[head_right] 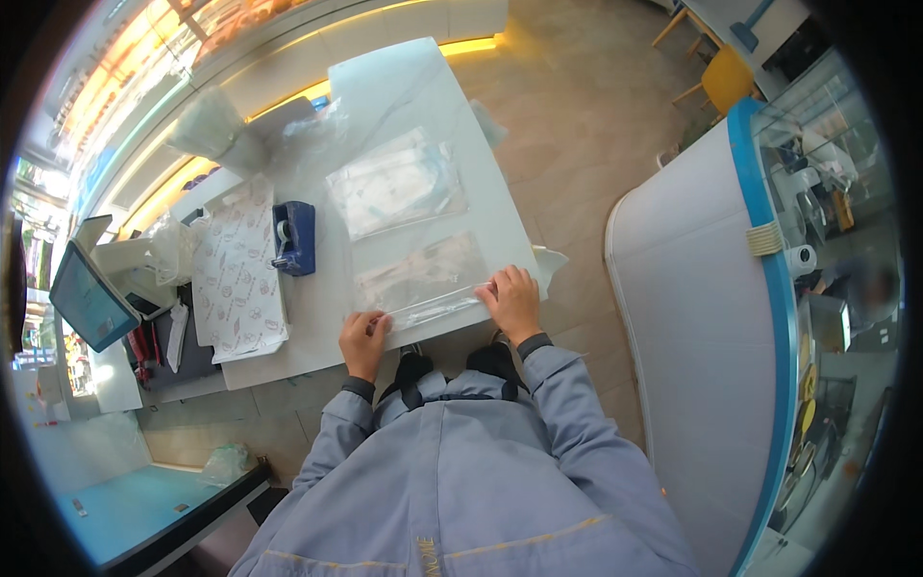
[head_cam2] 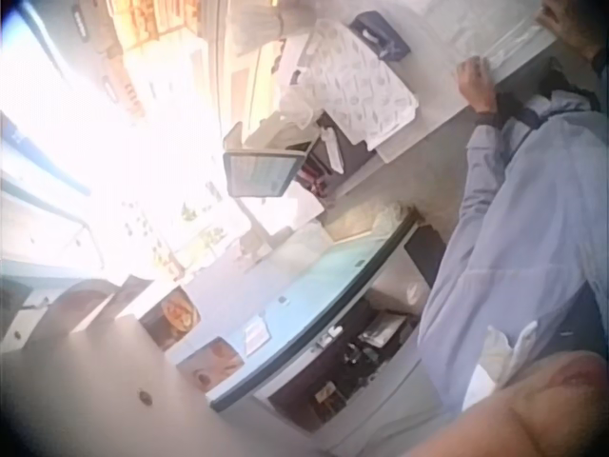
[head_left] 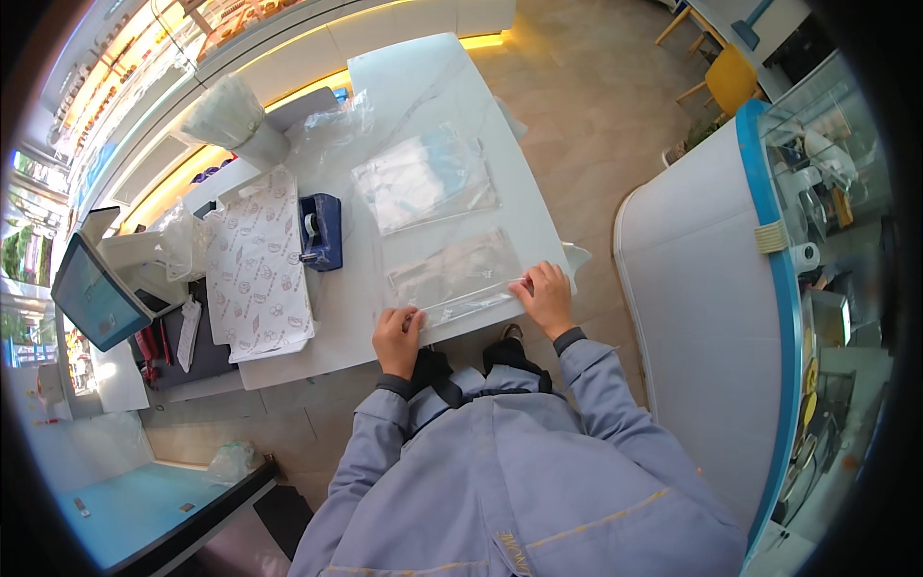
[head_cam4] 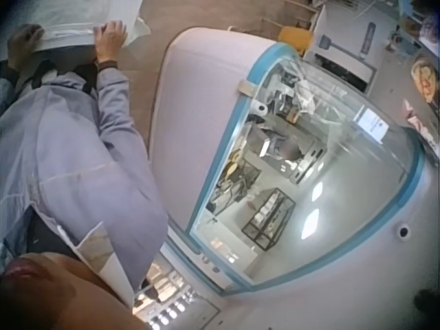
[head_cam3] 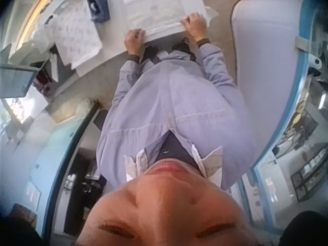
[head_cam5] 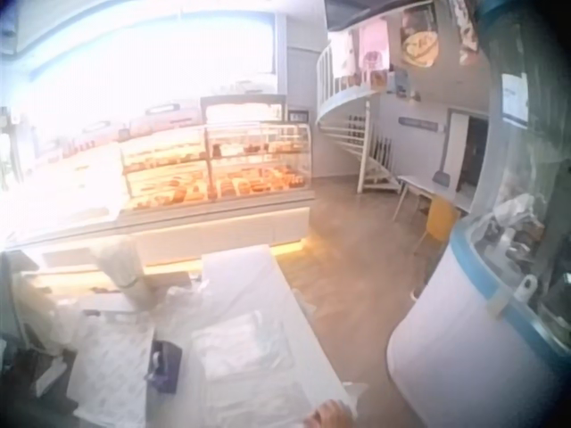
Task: The person repeatedly places small white fluffy items into clear plastic bags on a counter, seals each bag, and stacks them. The person also handles a blue tape dispenser and a stack of printed paper sheets while working at the counter.
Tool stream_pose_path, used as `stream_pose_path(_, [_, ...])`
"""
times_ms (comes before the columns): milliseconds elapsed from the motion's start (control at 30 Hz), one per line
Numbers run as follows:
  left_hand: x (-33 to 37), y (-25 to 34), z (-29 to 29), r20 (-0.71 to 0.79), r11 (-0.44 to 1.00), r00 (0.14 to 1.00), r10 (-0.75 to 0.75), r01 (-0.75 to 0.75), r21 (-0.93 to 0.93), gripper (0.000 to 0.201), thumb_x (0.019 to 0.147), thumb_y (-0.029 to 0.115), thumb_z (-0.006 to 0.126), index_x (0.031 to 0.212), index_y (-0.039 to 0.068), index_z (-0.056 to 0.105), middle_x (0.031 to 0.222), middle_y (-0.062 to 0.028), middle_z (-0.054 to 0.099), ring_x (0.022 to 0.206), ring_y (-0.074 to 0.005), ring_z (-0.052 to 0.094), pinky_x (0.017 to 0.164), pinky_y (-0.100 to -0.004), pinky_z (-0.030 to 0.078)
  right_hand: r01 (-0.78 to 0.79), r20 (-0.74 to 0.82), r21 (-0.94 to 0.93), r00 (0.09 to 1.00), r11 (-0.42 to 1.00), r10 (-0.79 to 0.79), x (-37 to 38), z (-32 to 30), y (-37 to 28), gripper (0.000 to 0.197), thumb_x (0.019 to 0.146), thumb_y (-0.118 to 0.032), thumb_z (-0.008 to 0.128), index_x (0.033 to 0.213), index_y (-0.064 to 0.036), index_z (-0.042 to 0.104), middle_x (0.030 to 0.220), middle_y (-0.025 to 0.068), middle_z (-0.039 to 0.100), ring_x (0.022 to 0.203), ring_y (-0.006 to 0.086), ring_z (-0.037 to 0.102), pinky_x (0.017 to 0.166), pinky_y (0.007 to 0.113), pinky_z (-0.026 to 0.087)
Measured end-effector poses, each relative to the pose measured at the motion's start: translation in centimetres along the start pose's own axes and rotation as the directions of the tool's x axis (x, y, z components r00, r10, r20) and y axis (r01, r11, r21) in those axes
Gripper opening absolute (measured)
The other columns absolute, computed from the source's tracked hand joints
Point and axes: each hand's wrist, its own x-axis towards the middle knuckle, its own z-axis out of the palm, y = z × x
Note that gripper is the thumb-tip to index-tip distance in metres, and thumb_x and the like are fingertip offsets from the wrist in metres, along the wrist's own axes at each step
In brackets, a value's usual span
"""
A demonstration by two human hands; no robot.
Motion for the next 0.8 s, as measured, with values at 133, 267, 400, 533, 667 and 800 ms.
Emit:
stream_pose_path(133, [0.0,0.3,-0.1,-0.003,0.999,1.000,-0.003,0.003,0.046,0.012,0.082,0.015,0.077,0.088,0.005,0.073,0.077,-0.0082,0.064,0.066,-0.0212,0.062,0.061,-0.0325,0.049,-0.011,-0.004,0.003,1.000,1.000,0.011,0.0,0.3,0.4,0.027,0.079,-0.033,0.077,0.079,-0.0116,0.061,0.088,0.0056,0.056,0.089,0.0295,0.054,0.076,0.043,0.040])
stream_pose_path(267, [-0.6,0.7,-0.5,0.009,0.993,1.000,0.004,-0.005,0.118,0.013,0.084,0.017,0.076,0.087,0.006,0.072,0.077,-0.0087,0.063,0.066,-0.0233,0.062,0.061,-0.0341,0.049,-0.017,0.017,0.020,1.000,1.000,0.017,0.0,0.1,0.4,0.028,0.079,-0.034,0.077,0.078,-0.0119,0.060,0.088,0.0057,0.056,0.089,0.0294,0.054,0.076,0.043,0.040])
stream_pose_path(400, [-1.1,0.7,-0.4,0.006,0.986,1.000,-0.016,0.014,0.168,0.012,0.085,0.017,0.074,0.086,0.006,0.070,0.077,-0.0087,0.062,0.067,-0.0247,0.062,0.061,-0.0358,0.048,-0.029,0.042,0.013,0.999,0.999,0.029,0.2,-0.2,0.0,0.029,0.079,-0.036,0.077,0.077,-0.0124,0.060,0.088,0.0052,0.056,0.089,0.0291,0.053,0.076,0.043,0.040])
stream_pose_path(533, [-1.5,1.0,-0.4,0.038,0.972,0.999,0.022,-0.030,0.235,0.013,0.085,0.016,0.073,0.085,0.005,0.066,0.079,-0.0099,0.060,0.072,-0.0276,0.061,0.065,-0.0380,0.048,-0.049,0.068,-0.015,0.996,0.999,0.050,0.2,-0.3,-0.3,0.030,0.079,-0.037,0.078,0.078,-0.0126,0.060,0.088,0.0049,0.056,0.090,0.0288,0.053,0.077,0.043,0.039])
stream_pose_path(667, [-1.6,0.9,-0.3,0.039,0.976,0.998,0.039,-0.046,0.212,0.014,0.085,0.014,0.073,0.085,0.003,0.064,0.081,-0.0114,0.058,0.078,-0.0301,0.059,0.069,-0.0395,0.047,-0.050,0.068,-0.013,0.996,0.999,0.050,0.3,-0.4,-0.3,0.030,0.078,-0.037,0.078,0.078,-0.0126,0.060,0.089,0.0049,0.056,0.091,0.0288,0.053,0.077,0.043,0.039])
stream_pose_path(800, [-1.6,0.6,-0.3,0.023,0.979,0.998,0.053,-0.057,0.196,0.013,0.085,0.013,0.073,0.085,0.003,0.064,0.082,-0.0117,0.058,0.077,-0.0302,0.059,0.068,-0.0389,0.047,-0.059,0.074,-0.022,0.995,0.998,0.061,0.4,-0.4,-0.4,0.031,0.077,-0.037,0.079,0.079,-0.0123,0.060,0.089,0.0049,0.056,0.091,0.0290,0.053,0.078,0.043,0.039])
